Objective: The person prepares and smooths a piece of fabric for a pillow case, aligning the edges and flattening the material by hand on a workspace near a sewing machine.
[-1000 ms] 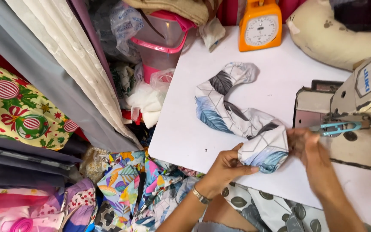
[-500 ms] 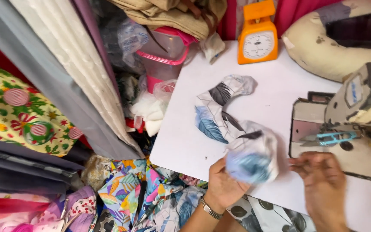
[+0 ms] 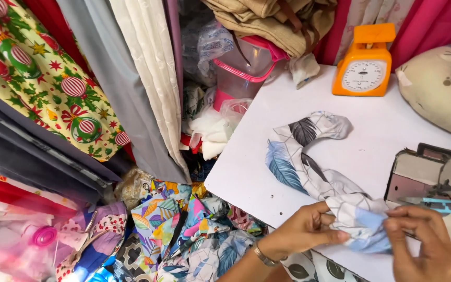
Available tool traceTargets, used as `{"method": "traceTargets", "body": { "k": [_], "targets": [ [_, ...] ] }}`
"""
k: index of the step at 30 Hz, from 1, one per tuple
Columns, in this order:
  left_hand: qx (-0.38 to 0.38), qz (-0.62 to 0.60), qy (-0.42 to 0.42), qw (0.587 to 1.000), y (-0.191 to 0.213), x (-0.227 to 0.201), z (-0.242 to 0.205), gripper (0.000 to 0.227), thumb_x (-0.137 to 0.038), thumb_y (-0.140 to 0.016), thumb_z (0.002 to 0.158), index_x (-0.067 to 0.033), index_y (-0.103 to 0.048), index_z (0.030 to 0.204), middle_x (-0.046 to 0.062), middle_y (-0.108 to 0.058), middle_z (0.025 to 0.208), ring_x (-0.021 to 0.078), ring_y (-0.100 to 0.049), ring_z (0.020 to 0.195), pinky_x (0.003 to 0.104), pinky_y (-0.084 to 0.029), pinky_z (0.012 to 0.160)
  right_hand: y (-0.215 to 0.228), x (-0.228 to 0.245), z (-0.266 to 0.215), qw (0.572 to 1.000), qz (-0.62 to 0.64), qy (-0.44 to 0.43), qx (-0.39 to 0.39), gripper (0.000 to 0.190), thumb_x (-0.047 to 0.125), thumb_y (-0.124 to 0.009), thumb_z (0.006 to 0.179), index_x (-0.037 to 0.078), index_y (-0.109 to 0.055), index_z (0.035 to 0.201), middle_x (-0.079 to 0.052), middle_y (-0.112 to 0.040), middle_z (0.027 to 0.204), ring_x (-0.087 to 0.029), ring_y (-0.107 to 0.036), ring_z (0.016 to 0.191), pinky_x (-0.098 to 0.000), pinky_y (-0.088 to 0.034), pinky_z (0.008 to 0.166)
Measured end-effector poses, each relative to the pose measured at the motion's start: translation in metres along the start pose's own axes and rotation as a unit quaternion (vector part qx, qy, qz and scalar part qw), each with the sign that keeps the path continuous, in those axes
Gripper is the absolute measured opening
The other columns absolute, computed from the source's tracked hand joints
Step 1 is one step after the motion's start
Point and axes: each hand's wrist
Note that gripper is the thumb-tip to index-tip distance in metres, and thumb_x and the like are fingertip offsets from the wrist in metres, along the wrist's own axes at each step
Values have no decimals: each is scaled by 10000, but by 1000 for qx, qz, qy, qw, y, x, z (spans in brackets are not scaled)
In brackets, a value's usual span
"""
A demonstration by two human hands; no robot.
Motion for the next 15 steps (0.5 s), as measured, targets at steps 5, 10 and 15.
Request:
{"method": "traceTargets", "body": {
  "k": [5, 10, 15],
  "targets": [
    [59, -40, 33, 997, 19, 14, -5, 446, -121, -781, 978, -40, -657, 1399, -14, -720, 1305, 42, -684, 1139, 158, -563, 1023, -7, -74, 6, 950, 282, -131, -11, 187, 59, -565, 1185, -49, -553, 1033, -73, -508, 992, -163, -476, 991, -265, -426, 891],
    [36, -328, 78, 941, 19, 46, -6, 394, 54, -757, 956, 23, -683, 1343, 136, -722, 1325, 227, -711, 1184, 324, -579, 1088, -33, -72, 9, 875, 393, -277, -62, 125, 221, -595, 1149, 135, -650, 1078, 54, -641, 943, -50, -591, 905, -212, -496, 831],
    [43, -350, 38, 935, 10, 45, 1, 206, -86, -795, 954, -73, -775, 1159, 118, -698, 1399, 279, -632, 1330, 400, -522, 1154, -32, -78, 0, 968, 208, -139, 2, 247, 229, -596, 1117, 53, -605, 945, -27, -618, 944, -119, -521, 881, -253, -398, 759]
  ]
}}
Point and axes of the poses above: each hand's wrist, its own z-axis towards the middle knuckle, its own y-axis out of the back of the hand, x = y × z
